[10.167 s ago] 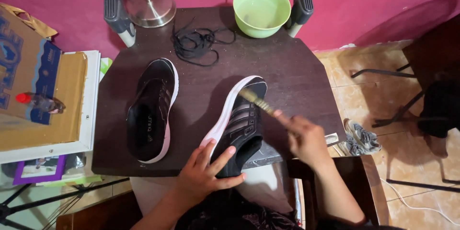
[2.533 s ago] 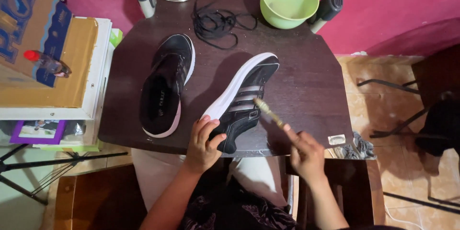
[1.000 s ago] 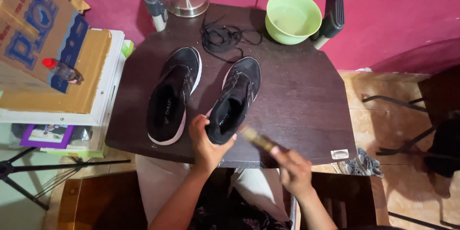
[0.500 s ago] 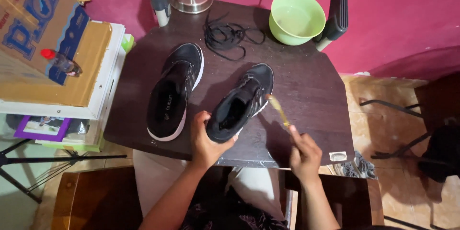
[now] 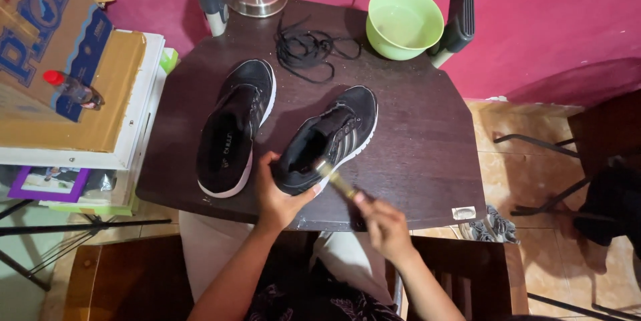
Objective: The person scrubs a black sneaker with a toothbrush dipped in a bowl of water. They repeatedly dip the brush and scrub the upper and side panels of the shoe while holding it on a table.
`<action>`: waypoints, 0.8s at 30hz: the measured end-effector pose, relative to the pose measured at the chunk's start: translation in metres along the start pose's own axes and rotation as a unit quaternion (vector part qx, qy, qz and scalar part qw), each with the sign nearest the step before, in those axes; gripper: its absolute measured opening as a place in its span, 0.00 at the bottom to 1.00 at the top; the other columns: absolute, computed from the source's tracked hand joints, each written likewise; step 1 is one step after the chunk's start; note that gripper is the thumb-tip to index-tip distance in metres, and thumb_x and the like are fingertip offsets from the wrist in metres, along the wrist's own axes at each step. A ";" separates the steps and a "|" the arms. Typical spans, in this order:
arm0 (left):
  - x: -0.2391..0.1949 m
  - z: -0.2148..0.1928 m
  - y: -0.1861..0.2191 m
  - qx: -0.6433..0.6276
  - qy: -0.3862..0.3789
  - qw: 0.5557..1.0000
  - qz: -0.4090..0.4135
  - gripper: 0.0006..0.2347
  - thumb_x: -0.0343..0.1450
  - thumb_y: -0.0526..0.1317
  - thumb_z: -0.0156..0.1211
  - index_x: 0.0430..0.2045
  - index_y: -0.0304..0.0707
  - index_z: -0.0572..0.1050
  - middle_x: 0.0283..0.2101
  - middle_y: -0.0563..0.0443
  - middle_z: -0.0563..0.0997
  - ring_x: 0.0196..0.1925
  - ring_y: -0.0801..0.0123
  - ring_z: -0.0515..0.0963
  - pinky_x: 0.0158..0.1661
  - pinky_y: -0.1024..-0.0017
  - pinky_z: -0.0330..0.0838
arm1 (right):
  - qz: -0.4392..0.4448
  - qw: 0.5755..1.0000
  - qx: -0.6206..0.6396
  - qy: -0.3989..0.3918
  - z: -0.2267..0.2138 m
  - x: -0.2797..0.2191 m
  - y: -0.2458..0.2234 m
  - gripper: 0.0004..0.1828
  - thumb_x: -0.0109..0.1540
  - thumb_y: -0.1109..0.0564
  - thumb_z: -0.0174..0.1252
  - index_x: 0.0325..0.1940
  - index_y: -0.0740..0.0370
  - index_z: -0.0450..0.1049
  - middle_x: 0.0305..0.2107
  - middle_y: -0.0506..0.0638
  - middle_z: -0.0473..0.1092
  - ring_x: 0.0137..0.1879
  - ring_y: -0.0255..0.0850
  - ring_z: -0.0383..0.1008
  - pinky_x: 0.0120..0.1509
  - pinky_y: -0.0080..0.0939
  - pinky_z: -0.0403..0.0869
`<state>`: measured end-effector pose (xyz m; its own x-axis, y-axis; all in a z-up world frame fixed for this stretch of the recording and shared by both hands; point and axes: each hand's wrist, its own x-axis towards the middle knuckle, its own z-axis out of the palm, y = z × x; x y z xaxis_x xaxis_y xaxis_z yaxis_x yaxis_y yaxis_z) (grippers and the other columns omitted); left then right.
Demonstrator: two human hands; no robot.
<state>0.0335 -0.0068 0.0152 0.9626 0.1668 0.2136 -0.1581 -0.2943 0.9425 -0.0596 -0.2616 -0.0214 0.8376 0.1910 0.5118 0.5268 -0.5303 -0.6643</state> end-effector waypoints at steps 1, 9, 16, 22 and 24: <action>0.001 0.000 0.002 -0.001 0.000 1.000 0.002 0.38 0.46 0.45 0.86 0.47 0.40 0.67 0.45 0.49 0.75 0.46 0.64 0.75 0.51 0.71 0.67 | -0.001 1.000 -0.001 0.001 -0.003 -0.001 0.003 0.15 0.67 0.67 0.45 0.46 0.64 0.79 0.24 0.45 0.65 0.28 0.34 0.62 0.30 0.33 0.66; -0.001 0.009 -0.028 -0.032 0.043 0.997 0.054 0.42 0.44 0.43 0.88 0.53 0.34 0.69 0.44 0.37 0.77 0.48 0.45 0.80 0.56 0.57 0.69 | 0.005 0.999 0.021 0.041 0.006 0.012 -0.005 0.21 0.60 0.68 0.53 0.55 0.61 0.81 0.20 0.53 0.74 0.23 0.49 0.74 0.31 0.42 0.74; -0.003 0.011 -0.038 -0.012 0.043 0.997 0.064 0.45 0.42 0.47 0.89 0.55 0.38 0.69 0.45 0.39 0.77 0.50 0.48 0.80 0.56 0.59 0.70 | 0.037 0.993 -0.049 0.104 -0.027 0.044 -0.011 0.21 0.61 0.70 0.54 0.58 0.64 0.78 0.21 0.58 0.73 0.24 0.51 0.74 0.30 0.46 0.72; -0.004 0.011 -0.038 -0.008 0.051 0.995 0.082 0.45 0.44 0.45 0.88 0.55 0.33 0.67 0.47 0.34 0.76 0.51 0.43 0.79 0.57 0.53 0.69 | 0.035 0.997 0.028 0.062 -0.020 0.033 -0.014 0.20 0.60 0.67 0.57 0.54 0.59 0.82 0.19 0.50 0.74 0.21 0.45 0.73 0.29 0.39 0.73; -0.003 0.013 -0.042 -0.026 0.040 0.997 0.061 0.46 0.42 0.45 0.89 0.55 0.36 0.68 0.47 0.36 0.76 0.51 0.46 0.79 0.58 0.55 0.68 | 0.036 0.994 0.011 0.104 -0.030 0.028 0.008 0.22 0.62 0.69 0.54 0.60 0.62 0.77 0.20 0.57 0.73 0.22 0.47 0.72 0.29 0.44 0.70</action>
<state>0.0403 -0.0069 -0.0281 0.9150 0.2077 0.3459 -0.2869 -0.2677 0.9198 -0.0362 -0.2852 0.0044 0.8264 -0.0225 0.5627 0.4721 -0.5170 -0.7140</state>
